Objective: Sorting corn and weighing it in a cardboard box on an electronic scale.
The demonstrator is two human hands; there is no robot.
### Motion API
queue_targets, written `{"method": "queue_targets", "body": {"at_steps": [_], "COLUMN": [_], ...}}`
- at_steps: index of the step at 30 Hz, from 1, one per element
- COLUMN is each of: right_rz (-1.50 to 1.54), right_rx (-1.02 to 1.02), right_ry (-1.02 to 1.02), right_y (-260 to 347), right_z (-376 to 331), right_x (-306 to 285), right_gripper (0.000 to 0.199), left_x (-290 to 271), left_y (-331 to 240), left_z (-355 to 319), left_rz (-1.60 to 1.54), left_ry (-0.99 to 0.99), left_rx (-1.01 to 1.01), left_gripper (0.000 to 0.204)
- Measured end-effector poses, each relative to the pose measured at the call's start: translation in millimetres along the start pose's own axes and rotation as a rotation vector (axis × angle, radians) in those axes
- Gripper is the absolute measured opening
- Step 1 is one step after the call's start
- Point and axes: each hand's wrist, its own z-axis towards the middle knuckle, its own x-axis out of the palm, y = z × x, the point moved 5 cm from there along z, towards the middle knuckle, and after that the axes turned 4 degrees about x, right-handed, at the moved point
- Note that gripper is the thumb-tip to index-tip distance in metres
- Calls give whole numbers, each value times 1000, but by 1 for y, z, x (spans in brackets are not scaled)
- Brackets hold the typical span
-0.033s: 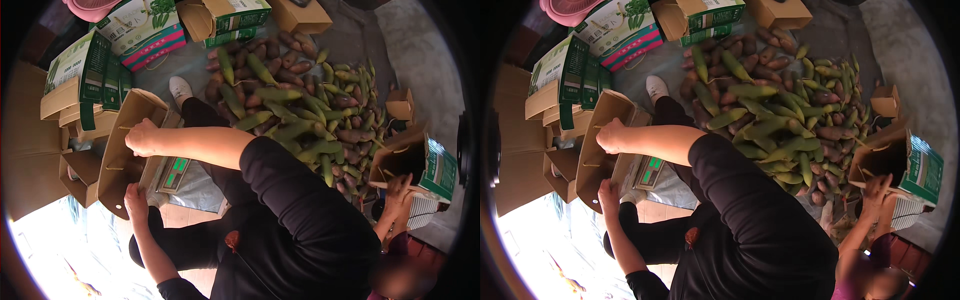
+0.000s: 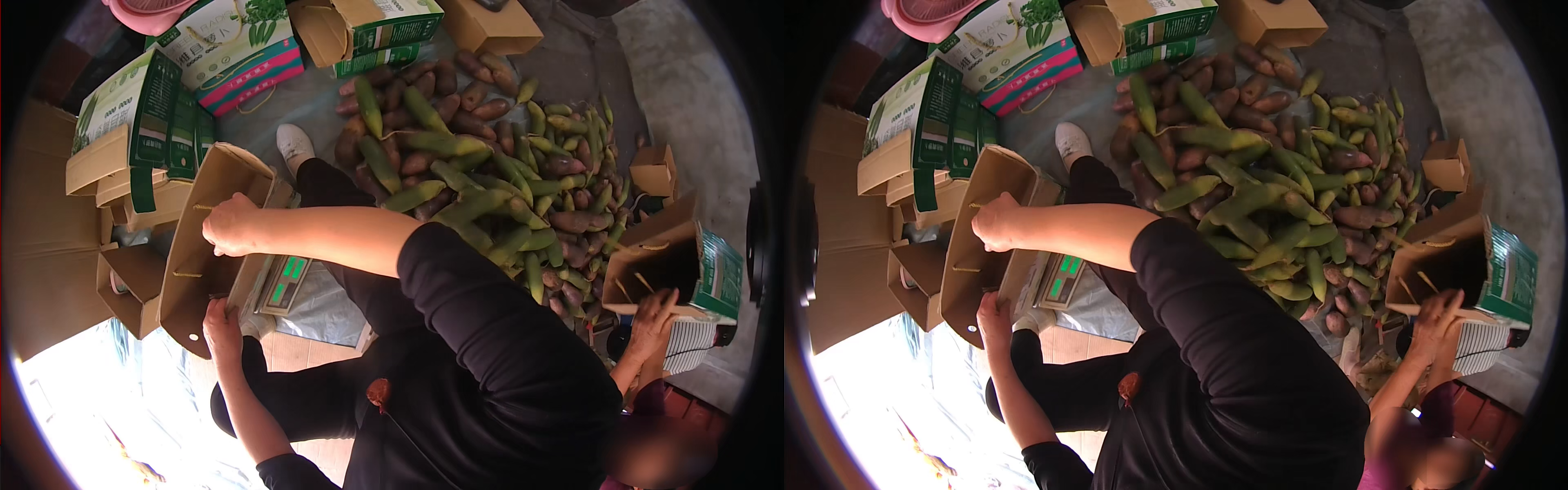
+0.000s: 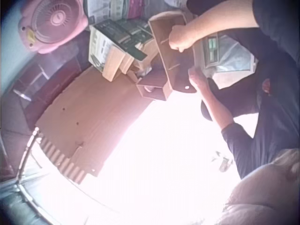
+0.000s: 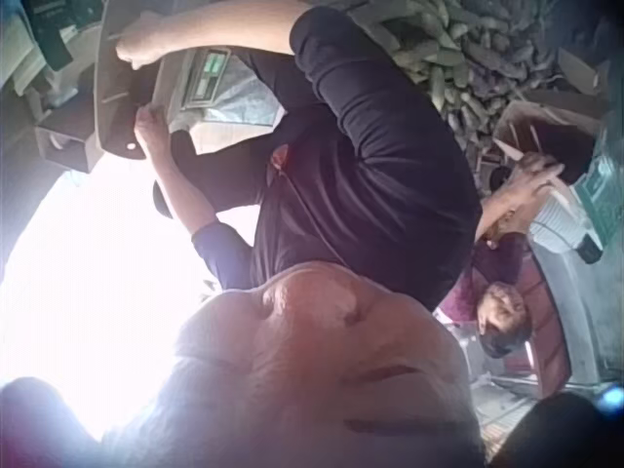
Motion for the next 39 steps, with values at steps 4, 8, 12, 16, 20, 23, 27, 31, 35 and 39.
{"method": "queue_targets", "body": {"at_steps": [4,8,12,16,20,23,27,31,35,39], "right_rz": [422,550,457,361,410,515,857,823,1298,1184], "right_rx": [-52,83,455,837,1160,1429,1550,1694,1307,981], "right_ry": [-188,-467,-553,-523,-578,-777,-762,-798,-844,-776], "right_y": [-13,-93,-205,-291,-329,-347,-354,-392,-339,-293], "right_z": [-33,-88,-158,-244,-305,-332,-314,-338,-288,-242], "right_x": [-55,-102,-76,-4,82,125,158,184,151,80], "right_gripper": [20,18,19,25,41,52,62,56,54,60], "left_x": [-4,-3,-2,-3,-1,1,-6,8,-4,-5], "left_y": [5,5,4,3,4,8,10,2,7,5], "left_z": [-7,-8,-7,-6,-5,-6,-14,2,-11,-10], "left_rz": [7,6,4,-26,-12,-29,-34,-61,-11,-11], "left_ry": [12,12,31,25,35,28,12,16,14,-12], "left_rx": [-34,-35,-59,-76,-83,-116,-120,-92,-121,-143], "left_gripper": [16,16,16,16,17,17,16,16,18,17]}}
